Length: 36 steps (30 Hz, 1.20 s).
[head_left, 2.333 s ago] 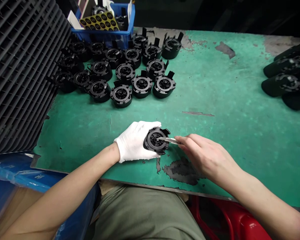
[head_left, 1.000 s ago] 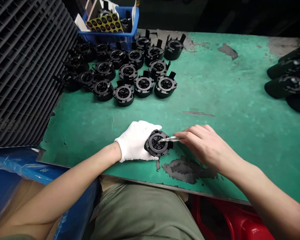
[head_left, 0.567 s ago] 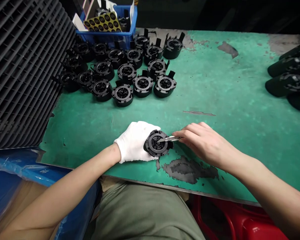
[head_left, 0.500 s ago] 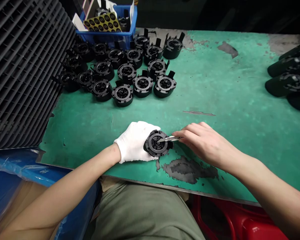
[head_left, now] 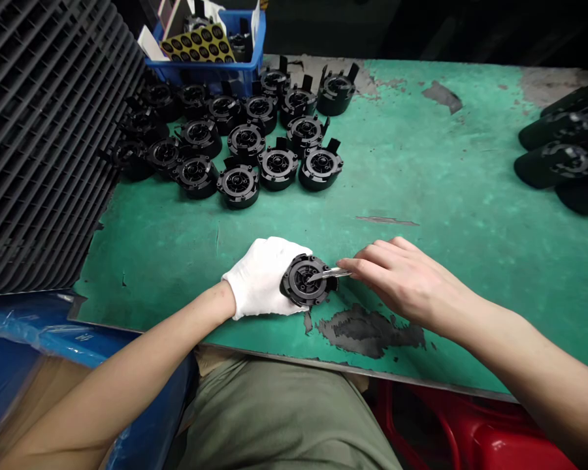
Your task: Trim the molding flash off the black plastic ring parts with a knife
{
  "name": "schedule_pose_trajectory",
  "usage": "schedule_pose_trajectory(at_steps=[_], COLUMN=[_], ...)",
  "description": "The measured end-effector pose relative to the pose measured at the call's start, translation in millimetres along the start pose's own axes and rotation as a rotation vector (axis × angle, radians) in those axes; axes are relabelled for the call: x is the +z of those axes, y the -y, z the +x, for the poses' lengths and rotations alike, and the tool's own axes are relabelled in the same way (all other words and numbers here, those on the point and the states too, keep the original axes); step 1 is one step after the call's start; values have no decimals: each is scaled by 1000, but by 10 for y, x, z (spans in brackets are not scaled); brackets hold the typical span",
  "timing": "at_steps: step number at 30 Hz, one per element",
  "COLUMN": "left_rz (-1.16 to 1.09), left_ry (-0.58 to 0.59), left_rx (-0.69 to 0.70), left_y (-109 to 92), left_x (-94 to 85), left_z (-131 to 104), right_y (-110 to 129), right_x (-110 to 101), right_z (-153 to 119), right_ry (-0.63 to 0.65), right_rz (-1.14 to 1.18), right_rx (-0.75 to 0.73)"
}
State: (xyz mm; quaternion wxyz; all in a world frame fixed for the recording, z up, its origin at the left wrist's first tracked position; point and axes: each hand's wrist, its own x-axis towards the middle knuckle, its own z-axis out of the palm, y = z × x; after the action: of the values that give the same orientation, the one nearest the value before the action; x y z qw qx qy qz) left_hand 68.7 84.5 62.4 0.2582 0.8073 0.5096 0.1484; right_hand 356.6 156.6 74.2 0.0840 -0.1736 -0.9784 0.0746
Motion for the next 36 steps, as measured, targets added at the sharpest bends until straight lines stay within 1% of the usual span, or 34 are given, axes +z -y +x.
schedule_pose_trajectory(at_steps=[5,7,8,10,12,14,16,18,20,22,25,28,31,34,36], left_rz=[-36,-66,-83,-118,-135,-135,-137,-163,-198,-202,-163,-157,-165,-154,-146], left_ry=[2,-36,-81,-208,-314,-357,-359,-359,-350,-302,-184,-133,-136,-174,-202], left_rx=[14,-5,-41,-147,-229,-233,-176,-95,-30,-5,-2,-23,-41,-44,-40], left_y=[31,59,70,82,85,95,126,174,223,251,228,150,84,65,69], left_x=[6,61,100,192,279,339,365,363,341,303,227,162,143,165,185], left_z=[2,-32,-60,-131,-206,-264,-291,-285,-254,-208,-131,-68,-37,-35,-40], right_y=[-123,-149,-134,-38,126,302,433,495,497,465,412,412,480,570,615], right_x=[-31,-26,-21,-4,22,54,82,100,112,124,151,172,177,207,254], right_z=[58,23,-11,-102,-202,-277,-312,-313,-296,-270,-208,-106,7,72,75], right_ry=[-16,-58,-87,-133,-121,-95,-99,-117,-126,-124,-125,-120,-100,-94,-115], right_rz=[-43,-4,19,54,67,67,62,64,82,129,229,281,289,287,300], right_rx=[-90,-62,-15,108,191,218,235,258,282,320,349,260,187,194,207])
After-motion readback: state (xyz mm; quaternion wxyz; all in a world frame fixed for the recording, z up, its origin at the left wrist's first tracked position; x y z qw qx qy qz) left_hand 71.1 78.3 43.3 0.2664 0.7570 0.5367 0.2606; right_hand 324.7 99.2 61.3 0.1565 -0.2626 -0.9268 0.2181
